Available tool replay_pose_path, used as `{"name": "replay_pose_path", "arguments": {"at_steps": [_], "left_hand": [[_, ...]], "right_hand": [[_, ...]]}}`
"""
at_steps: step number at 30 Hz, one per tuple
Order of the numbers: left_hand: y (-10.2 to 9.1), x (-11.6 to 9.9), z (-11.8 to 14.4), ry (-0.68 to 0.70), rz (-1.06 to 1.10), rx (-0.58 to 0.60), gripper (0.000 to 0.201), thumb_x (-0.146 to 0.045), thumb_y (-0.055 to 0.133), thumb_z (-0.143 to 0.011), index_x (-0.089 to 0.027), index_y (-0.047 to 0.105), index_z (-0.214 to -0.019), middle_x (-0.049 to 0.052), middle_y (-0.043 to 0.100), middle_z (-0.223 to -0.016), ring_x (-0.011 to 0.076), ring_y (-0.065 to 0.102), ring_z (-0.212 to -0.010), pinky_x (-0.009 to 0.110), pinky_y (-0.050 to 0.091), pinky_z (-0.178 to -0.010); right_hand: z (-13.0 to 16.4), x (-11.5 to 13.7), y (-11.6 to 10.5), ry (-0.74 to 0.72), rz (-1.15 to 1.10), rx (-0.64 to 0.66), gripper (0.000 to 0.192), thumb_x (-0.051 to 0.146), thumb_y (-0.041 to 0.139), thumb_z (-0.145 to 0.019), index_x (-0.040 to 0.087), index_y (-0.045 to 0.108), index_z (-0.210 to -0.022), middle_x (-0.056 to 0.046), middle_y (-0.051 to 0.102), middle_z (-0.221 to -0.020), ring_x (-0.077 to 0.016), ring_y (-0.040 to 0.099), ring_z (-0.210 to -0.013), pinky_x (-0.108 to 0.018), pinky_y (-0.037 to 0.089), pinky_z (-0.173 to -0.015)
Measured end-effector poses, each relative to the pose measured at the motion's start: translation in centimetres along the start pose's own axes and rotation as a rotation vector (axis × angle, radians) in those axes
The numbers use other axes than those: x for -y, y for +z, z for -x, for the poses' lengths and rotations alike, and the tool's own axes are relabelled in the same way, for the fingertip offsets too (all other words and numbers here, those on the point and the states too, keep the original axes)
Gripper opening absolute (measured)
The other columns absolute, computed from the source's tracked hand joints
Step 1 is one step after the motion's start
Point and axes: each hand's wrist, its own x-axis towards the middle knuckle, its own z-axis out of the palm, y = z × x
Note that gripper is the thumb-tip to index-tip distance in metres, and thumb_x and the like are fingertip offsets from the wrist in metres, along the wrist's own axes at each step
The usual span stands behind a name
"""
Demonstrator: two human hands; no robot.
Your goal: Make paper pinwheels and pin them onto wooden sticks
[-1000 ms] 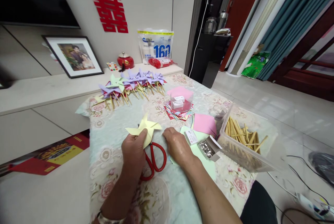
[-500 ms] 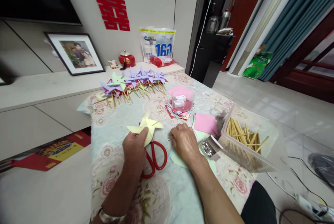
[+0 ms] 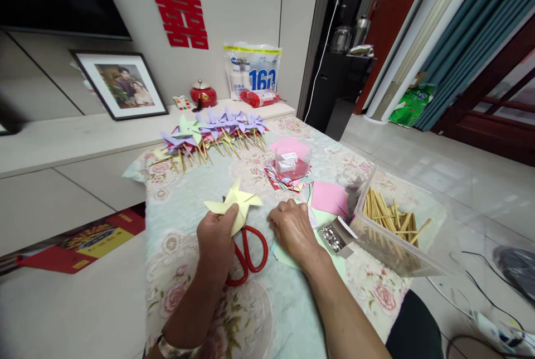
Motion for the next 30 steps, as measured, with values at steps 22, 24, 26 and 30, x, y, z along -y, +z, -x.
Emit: {"name": "replay_pose_path", "arguments": {"at_steps": [22, 24, 26, 30], "left_hand": [[-0.1, 1.0, -0.4, -0.045, 0.067, 0.105, 0.028, -0.033, 0.077, -0.064, -0.011, 0.072, -0.082, 0.003, 0.073, -0.070, 0.0170, 0.064, -0.061, 0.025, 0.049, -0.058], [0.0, 1.0, -0.4, -0.045, 0.082, 0.129, 0.026, -0.033, 0.077, -0.065, -0.012, 0.071, -0.080, 0.002, 0.073, -0.068, 0.0159, 0.063, -0.059, 0.025, 0.049, -0.057], [0.2, 1.0, -0.1, -0.049, 0.090, 0.164, 0.024, -0.031, 0.077, -0.065, -0.012, 0.071, -0.078, 0.001, 0.072, -0.067, 0.0151, 0.062, -0.057, 0.025, 0.048, -0.056], [0.6, 0.6, 0.8, -0.081, 0.098, 0.278, 0.025, -0.029, 0.076, -0.064, -0.012, 0.073, -0.082, 0.002, 0.073, -0.067, 0.0165, 0.064, -0.058, 0.026, 0.049, -0.059]], "right_hand": [[-0.2, 0.3, 0.3, -0.012, -0.079, -0.134, 0.020, 0.002, 0.052, -0.086, 0.019, 0.059, -0.080, -0.009, 0.064, -0.098, -0.0251, 0.051, -0.098, -0.037, 0.035, -0.077], [-0.1, -0.1, -0.2, -0.029, -0.258, -0.251, 0.016, 0.008, 0.052, -0.090, 0.020, 0.058, -0.081, -0.010, 0.063, -0.109, -0.0266, 0.051, -0.107, -0.040, 0.038, -0.087], [0.1, -0.3, -0.7, -0.067, -0.415, -0.356, 0.014, 0.016, 0.051, -0.093, 0.022, 0.058, -0.081, -0.010, 0.059, -0.122, -0.0282, 0.049, -0.117, -0.045, 0.038, -0.097], [0.4, 0.3, -1.5, -0.079, -0.616, -0.372, 0.013, 0.023, 0.055, -0.093, 0.023, 0.060, -0.081, -0.008, 0.052, -0.139, -0.0296, 0.045, -0.129, -0.050, 0.034, -0.107]]}}
